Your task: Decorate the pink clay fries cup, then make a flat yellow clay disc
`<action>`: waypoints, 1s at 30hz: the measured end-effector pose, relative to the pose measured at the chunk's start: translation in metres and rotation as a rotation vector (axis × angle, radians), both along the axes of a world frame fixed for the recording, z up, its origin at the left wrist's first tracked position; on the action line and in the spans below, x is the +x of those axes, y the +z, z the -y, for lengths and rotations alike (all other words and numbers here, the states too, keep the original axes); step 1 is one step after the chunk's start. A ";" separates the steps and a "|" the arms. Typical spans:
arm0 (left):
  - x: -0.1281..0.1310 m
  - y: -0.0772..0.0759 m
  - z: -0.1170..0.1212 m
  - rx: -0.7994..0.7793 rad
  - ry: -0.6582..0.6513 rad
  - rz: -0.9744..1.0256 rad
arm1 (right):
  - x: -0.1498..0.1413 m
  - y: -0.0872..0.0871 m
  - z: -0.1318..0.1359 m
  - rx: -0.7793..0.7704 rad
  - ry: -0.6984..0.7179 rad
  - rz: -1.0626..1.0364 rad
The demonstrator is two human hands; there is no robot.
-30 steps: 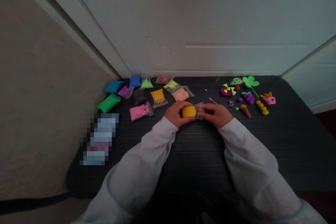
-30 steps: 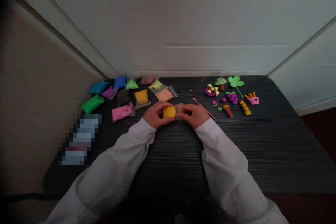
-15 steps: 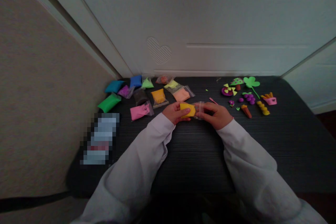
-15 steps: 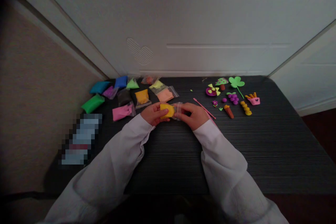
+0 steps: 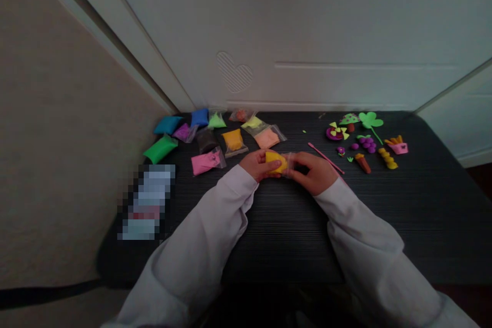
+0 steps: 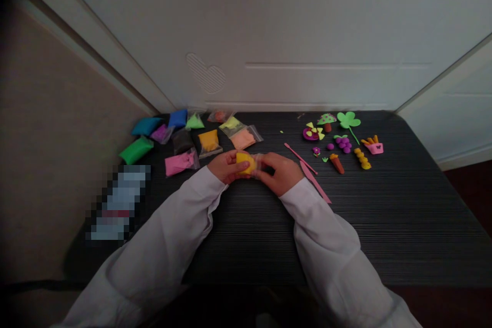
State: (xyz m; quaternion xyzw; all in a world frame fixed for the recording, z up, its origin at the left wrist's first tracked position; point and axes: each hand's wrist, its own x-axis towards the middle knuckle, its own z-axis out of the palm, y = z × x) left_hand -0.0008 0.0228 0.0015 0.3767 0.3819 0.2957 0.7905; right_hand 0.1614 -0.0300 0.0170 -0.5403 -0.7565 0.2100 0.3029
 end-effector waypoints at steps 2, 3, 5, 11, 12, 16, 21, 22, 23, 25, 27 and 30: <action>0.000 -0.001 -0.001 -0.002 -0.006 -0.009 | -0.002 0.001 0.001 -0.002 -0.021 0.038; 0.000 -0.001 -0.001 -0.004 -0.012 -0.012 | -0.003 0.002 0.001 0.000 -0.031 0.054; 0.000 -0.001 -0.002 -0.011 -0.036 -0.013 | -0.005 0.002 0.001 0.014 -0.047 0.074; -0.002 0.001 -0.003 -0.022 -0.082 -0.017 | -0.010 0.001 0.001 0.036 -0.071 0.062; -0.002 0.001 -0.003 -0.025 -0.089 -0.011 | -0.011 0.001 0.002 0.034 -0.074 0.053; -0.003 0.000 -0.004 -0.021 -0.124 0.006 | -0.009 0.006 0.003 0.014 -0.029 -0.010; -0.003 -0.001 -0.006 -0.004 -0.103 0.029 | 0.003 0.011 0.003 0.017 -0.030 -0.058; -0.003 -0.001 -0.006 -0.003 -0.090 0.030 | 0.005 0.011 0.003 0.032 -0.040 -0.058; -0.003 -0.001 -0.006 -0.002 -0.077 0.029 | 0.006 0.011 0.003 0.050 -0.046 -0.058; -0.003 -0.001 -0.006 0.007 -0.049 0.028 | 0.007 0.010 0.002 0.080 -0.034 -0.054; -0.002 -0.001 -0.005 0.026 -0.037 0.029 | 0.005 0.008 0.001 0.061 0.008 -0.036; -0.001 -0.002 -0.004 0.048 -0.043 0.018 | 0.002 0.006 0.001 -0.030 0.037 0.026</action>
